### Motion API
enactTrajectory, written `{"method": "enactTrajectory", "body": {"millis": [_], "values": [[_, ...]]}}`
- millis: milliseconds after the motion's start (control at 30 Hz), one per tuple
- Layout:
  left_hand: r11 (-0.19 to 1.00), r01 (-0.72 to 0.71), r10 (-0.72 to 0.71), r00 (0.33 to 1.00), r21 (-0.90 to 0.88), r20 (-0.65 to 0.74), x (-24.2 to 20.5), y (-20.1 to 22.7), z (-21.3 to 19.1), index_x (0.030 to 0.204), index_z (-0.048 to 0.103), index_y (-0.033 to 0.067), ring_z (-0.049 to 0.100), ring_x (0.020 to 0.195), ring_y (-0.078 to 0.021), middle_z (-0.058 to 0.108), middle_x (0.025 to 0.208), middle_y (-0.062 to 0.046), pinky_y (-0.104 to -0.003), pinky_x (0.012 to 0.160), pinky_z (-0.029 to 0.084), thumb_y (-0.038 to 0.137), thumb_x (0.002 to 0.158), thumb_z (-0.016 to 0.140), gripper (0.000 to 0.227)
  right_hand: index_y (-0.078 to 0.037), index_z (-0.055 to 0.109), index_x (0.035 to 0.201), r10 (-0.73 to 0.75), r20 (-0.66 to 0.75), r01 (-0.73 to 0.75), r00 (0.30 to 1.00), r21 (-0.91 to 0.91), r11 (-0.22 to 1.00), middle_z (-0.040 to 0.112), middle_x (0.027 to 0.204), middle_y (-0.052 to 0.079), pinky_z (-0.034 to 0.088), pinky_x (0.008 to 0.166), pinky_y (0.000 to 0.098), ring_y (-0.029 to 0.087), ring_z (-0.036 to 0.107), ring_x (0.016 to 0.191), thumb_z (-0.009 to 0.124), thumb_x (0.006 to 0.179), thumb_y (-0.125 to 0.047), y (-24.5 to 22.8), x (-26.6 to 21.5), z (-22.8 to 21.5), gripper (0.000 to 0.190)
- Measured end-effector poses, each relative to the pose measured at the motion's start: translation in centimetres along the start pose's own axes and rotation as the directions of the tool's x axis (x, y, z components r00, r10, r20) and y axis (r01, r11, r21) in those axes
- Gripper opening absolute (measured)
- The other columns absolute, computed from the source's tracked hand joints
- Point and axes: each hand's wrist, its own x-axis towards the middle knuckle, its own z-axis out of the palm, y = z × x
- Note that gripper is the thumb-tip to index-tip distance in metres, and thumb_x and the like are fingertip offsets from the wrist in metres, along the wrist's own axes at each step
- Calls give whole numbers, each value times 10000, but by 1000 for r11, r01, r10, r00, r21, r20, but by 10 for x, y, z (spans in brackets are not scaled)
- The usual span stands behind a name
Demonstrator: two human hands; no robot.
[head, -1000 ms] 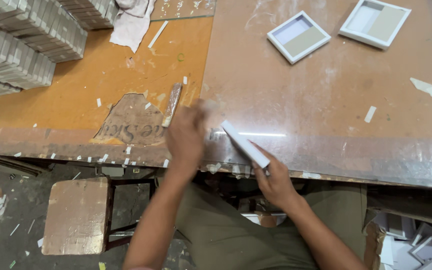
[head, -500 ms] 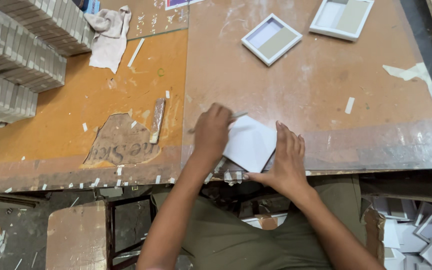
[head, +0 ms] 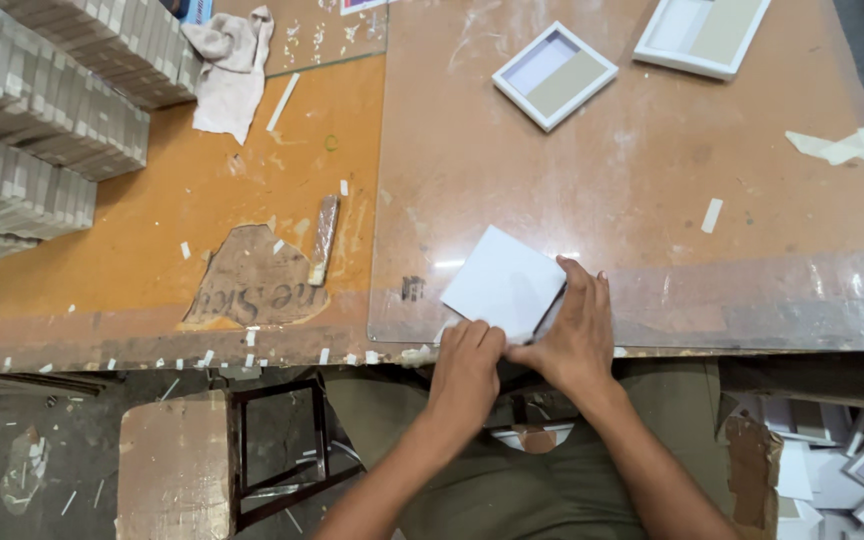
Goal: The person repeatedly picks up small white square frames and a small rectangular tool, rubs the tool along the frame edges, and places the finished frames on the table. The process is repeated for multiple frames throughout the clip.
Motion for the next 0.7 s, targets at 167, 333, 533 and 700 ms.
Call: {"method": "enactTrajectory", "body": {"millis": [167, 333, 533, 700], "values": [[993, 104, -89, 976, 64, -200, 14, -24, -3, 815, 579, 20, 541, 837, -394, 575, 807, -178, -500, 759, 398, -37, 830, 609, 66, -45, 262, 1414, -111, -15, 111, 994, 4, 994, 457, 1434, 199, 264, 1193, 602, 460, 439, 1298, 997, 398, -326, 9, -3, 2, 1285], [992, -27, 56, 969, 122, -242, 80, -58, 32, 996, 688, -14, 580, 899, -309, 623, 914, -133, -427, 819, 456, 8, 891, 628, 122, -45, 155, 1523, -110, 33, 104, 993, 145, 984, 371, 1516, 270, 378, 1131, 527, 477, 446, 1329, 985, 421, -318, 18, -6, 0, 1406], [940, -314, 325, 943, -135, 71, 50, -23, 32, 992, 708, -28, 583, 912, -304, 613, 913, -107, -418, 813, 452, -2, 802, 661, 198, -33, 115, 1557, -140, 7, 139, 990, 90, 986, 284, 1532, 358, 361, 1127, 546, 526, 355, 1386, 969, 374, -248, 16, 0, -11, 1475], [968, -159, 199, 958, -195, 208, 9, -14, -13, 1002, 720, -5, 590, 905, -305, 600, 899, -111, -411, 844, 475, -62, 774, 636, 250, -79, 275, 1488, -114, 154, 109, 981, 37, 993, 448, 1403, 202, 370, 1115, 532, 444, 392, 1312, 949, 426, -256, 15, -5, -11, 1270]]}}
